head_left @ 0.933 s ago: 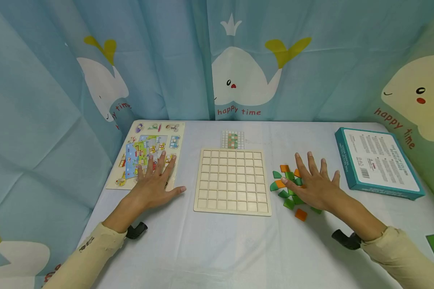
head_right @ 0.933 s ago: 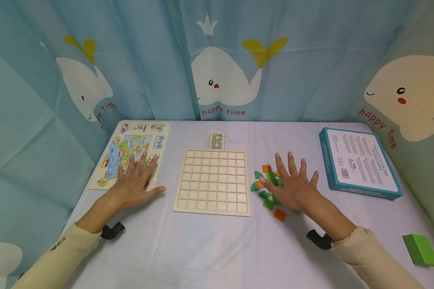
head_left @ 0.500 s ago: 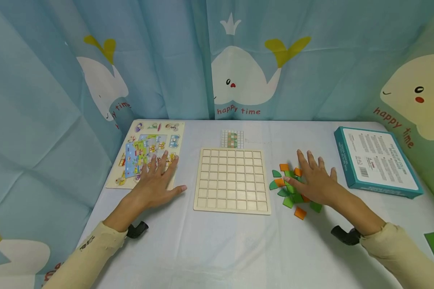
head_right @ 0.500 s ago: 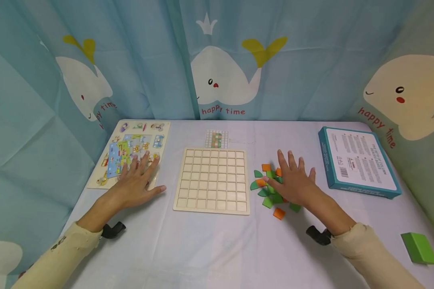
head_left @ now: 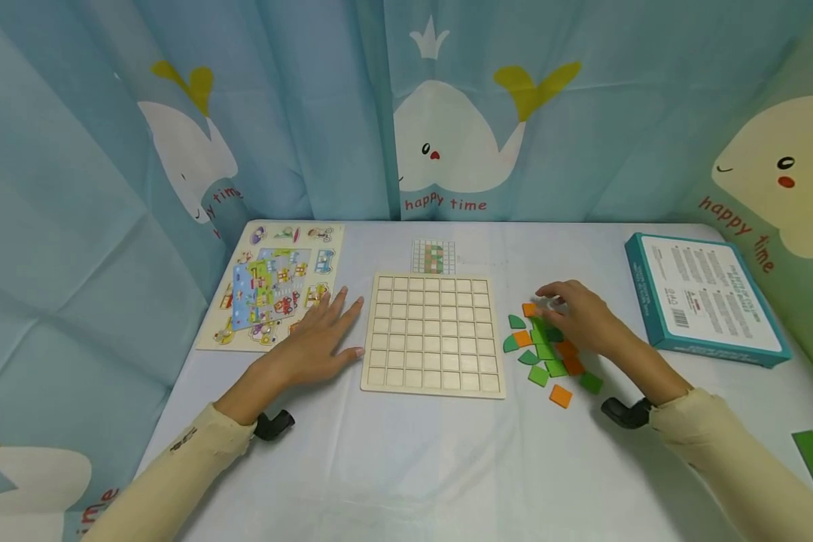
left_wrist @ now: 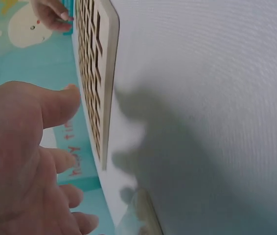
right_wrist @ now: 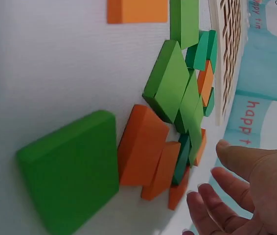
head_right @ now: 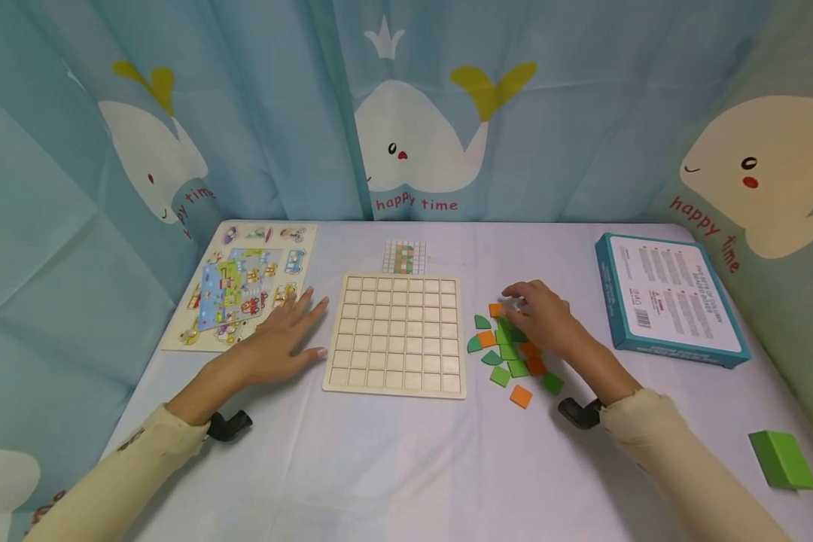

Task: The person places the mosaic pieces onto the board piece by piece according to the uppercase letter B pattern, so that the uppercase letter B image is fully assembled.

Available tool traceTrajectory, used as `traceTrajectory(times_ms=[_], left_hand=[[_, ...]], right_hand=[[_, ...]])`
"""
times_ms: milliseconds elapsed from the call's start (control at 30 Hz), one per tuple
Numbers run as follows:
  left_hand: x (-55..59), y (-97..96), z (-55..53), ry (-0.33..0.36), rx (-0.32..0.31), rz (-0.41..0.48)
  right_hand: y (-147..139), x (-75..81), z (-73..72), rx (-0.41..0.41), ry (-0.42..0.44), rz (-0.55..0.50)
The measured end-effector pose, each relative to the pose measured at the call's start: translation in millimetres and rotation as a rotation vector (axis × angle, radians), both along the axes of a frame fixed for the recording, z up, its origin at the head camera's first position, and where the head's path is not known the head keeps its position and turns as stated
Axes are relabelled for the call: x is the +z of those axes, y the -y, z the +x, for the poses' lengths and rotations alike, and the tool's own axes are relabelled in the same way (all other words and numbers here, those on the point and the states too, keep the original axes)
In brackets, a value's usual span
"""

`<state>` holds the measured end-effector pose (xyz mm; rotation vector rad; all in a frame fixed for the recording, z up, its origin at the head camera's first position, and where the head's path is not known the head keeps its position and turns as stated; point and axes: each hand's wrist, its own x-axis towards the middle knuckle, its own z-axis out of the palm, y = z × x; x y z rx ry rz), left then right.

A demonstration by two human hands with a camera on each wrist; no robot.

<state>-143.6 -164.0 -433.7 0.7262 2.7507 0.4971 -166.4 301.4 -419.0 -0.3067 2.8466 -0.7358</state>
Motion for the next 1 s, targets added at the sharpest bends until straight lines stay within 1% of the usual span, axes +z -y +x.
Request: traceTrajectory(times_ms=[100, 200, 400, 600, 767, 867, 1000], left_hand=[[-2.7, -3.8, -1.7, 0.026, -0.019, -0.012], [-5.9, -6.5, -2.6, 0.052, -0.033, -0.034], [-9.8, -10.5, -2.6, 0.068, -0.059, -0.050], [-7.9, -14.0, -1.5, 0.083, -0.060, -0.064], [-4.9, -16.4, -1.8, 0.087, -0.075, -0.073], [-3.6, -17.7, -2.7, 0.112, -0.085, -0.079], [-1.9, -19.0, -3.6, 0.145, -0.090, -0.071]], right_hand=[[2.2, -4.5, -5.6, 0.008, -0.010, -0.031], [3.6, -8.4, -11.1, 0.000, 0.000, -0.033], [5.8, -11.0, -20.2, -0.022, 0.035, -0.049], [7.3, -10.1, -26.4, -0.044, 0.068, -0.063], [3.6, -10.9, -29.3, -0.014, 0.077, -0.075], [2.3, -12.0, -29.9, 0.004, 0.085, -0.085], [3.7, -13.5, -31.2, 0.004, 0.079, -0.072]])
